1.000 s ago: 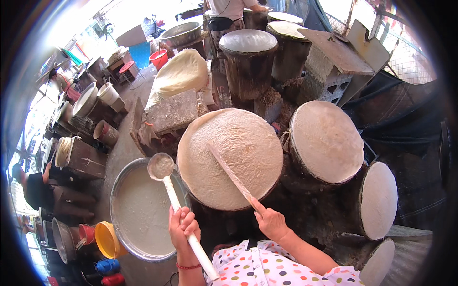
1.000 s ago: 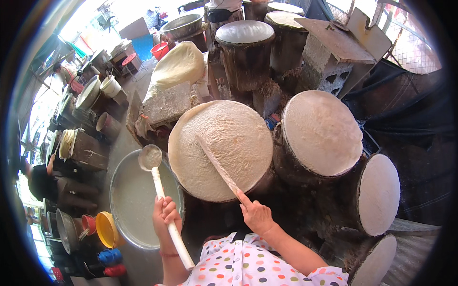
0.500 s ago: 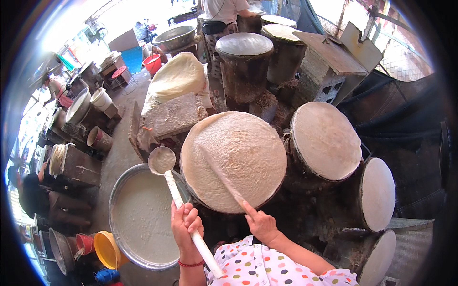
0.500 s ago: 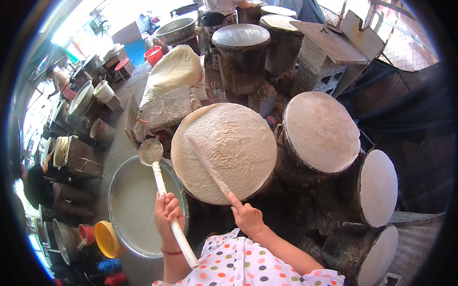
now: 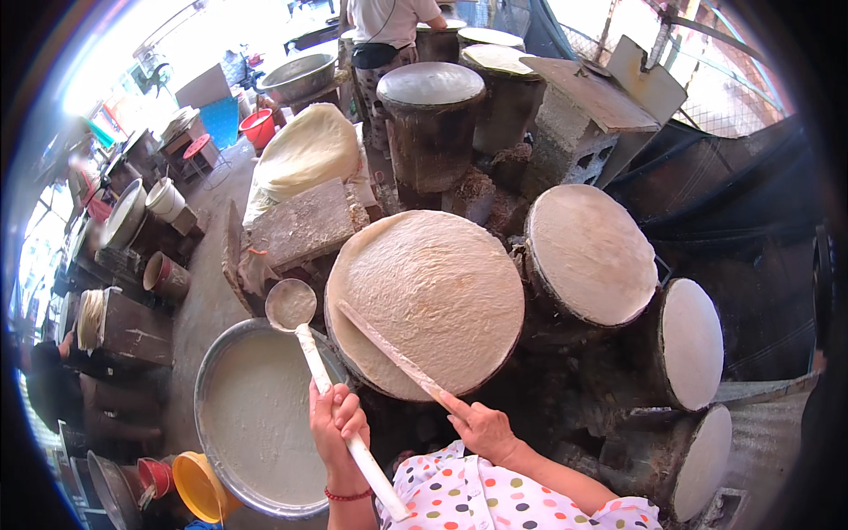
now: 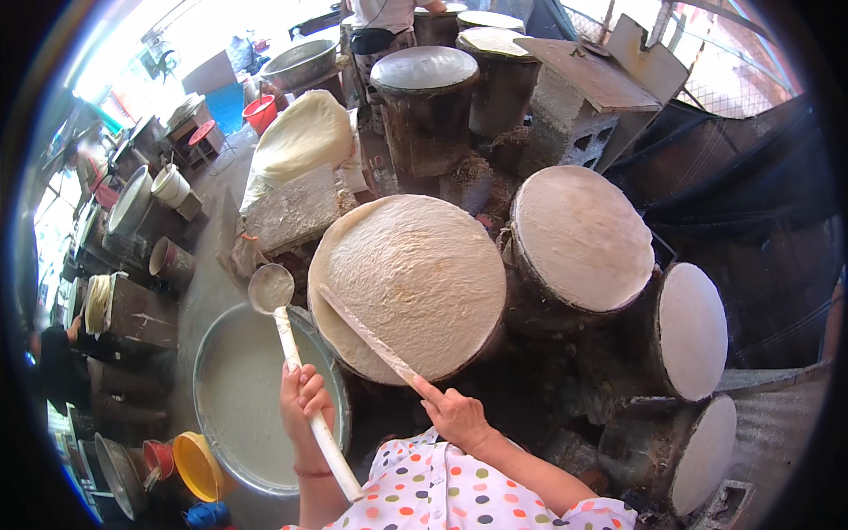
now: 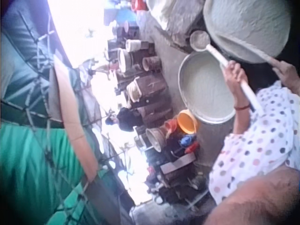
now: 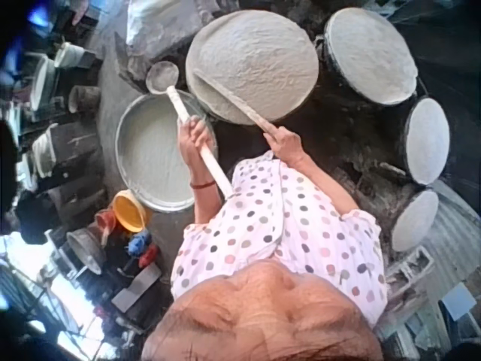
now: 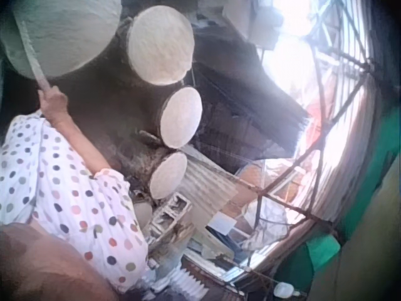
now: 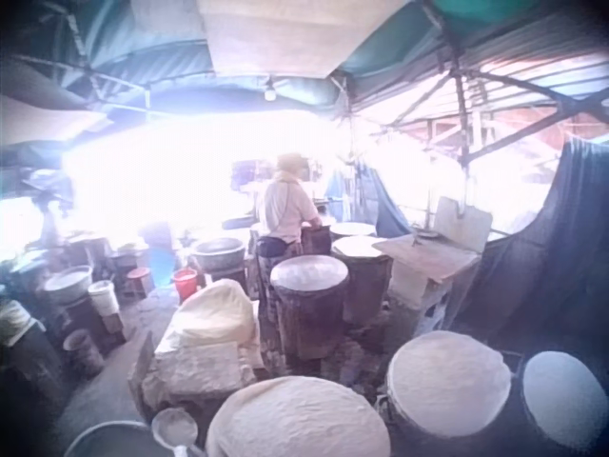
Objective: The person scoops batter from a large metal basin and pours it onto several hot, round cooking surfaces. They use a wooden stick to spread the batter into thin, circular layers. The person then uses the stick to lift the cooked cakes and stack them on a nearby surface.
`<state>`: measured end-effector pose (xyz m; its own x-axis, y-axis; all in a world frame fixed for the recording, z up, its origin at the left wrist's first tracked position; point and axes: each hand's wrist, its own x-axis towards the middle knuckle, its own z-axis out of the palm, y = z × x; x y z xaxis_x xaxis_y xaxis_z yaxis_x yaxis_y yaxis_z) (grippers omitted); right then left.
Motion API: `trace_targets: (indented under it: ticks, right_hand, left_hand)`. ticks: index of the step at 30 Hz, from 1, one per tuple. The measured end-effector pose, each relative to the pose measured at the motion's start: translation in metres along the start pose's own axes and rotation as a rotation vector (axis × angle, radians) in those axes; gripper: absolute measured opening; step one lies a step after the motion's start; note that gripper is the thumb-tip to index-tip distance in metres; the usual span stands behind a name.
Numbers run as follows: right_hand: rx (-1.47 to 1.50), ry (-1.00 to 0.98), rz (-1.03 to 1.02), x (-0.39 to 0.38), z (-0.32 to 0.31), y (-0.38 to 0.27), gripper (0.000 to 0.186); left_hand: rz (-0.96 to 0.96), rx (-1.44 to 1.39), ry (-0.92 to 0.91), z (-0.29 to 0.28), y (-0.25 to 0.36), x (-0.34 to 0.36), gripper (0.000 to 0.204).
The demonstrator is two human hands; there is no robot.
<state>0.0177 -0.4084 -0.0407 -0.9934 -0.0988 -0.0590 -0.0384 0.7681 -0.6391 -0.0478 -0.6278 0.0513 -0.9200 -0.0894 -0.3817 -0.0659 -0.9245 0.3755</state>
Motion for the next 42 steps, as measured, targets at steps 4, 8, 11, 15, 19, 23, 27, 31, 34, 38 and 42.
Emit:
trace_targets:
  ticks: [4,8,11,15,19,23,27,31,34,38,42]
  right_hand:
    - [0.324,0.416,0.048,0.023,-0.010,0.023,0.048]
    - [0.034,0.046,0.102,0.014,-0.005,-0.002,0.051]
    - [0.138,-0.047,0.032,0.002,-0.001,-0.014,0.047]
    - [0.331,0.391,0.093,-0.002,-0.015,0.020,0.044]
    - [0.454,0.254,0.155,-0.006,-0.021,0.032,0.042]
    - [0.417,-0.075,0.163,-0.013,-0.046,0.044,0.047]
    - [0.482,0.357,0.578,0.005,-0.117,0.117,0.032]
    - [0.190,0.863,0.653,0.024,-0.198,0.299,0.020]
    - [0.200,1.053,0.757,0.029,-0.254,0.412,0.028]
    - [0.422,0.966,0.856,0.066,-0.281,0.481,0.018]
    - [0.366,0.818,0.910,0.083,-0.302,0.454,0.035]
  left_hand:
    - [-0.023,-0.002,0.004,-0.001,0.001,0.001,0.031]
    - [-0.088,-0.034,-0.010,-0.004,-0.004,0.013,0.021]
    - [-0.123,-0.016,-0.057,-0.006,-0.002,0.018,0.006]
    - [-0.111,0.109,-0.076,0.003,-0.013,0.020,0.010]
    - [-0.151,0.088,-0.039,0.009,-0.035,0.028,0.021]
    - [-0.199,0.072,-0.084,0.023,-0.051,0.029,0.008]
    - [-0.224,0.059,-0.162,0.030,-0.068,0.032,0.012]
    - [-0.154,0.057,-0.107,0.061,-0.100,0.024,0.013]
    - [-0.192,0.029,-0.128,0.070,-0.130,0.029,0.012]
    - [-0.200,0.025,-0.127,0.074,-0.150,0.028,0.010]
    - [-0.172,0.024,-0.091,0.088,-0.170,0.019,0.010]
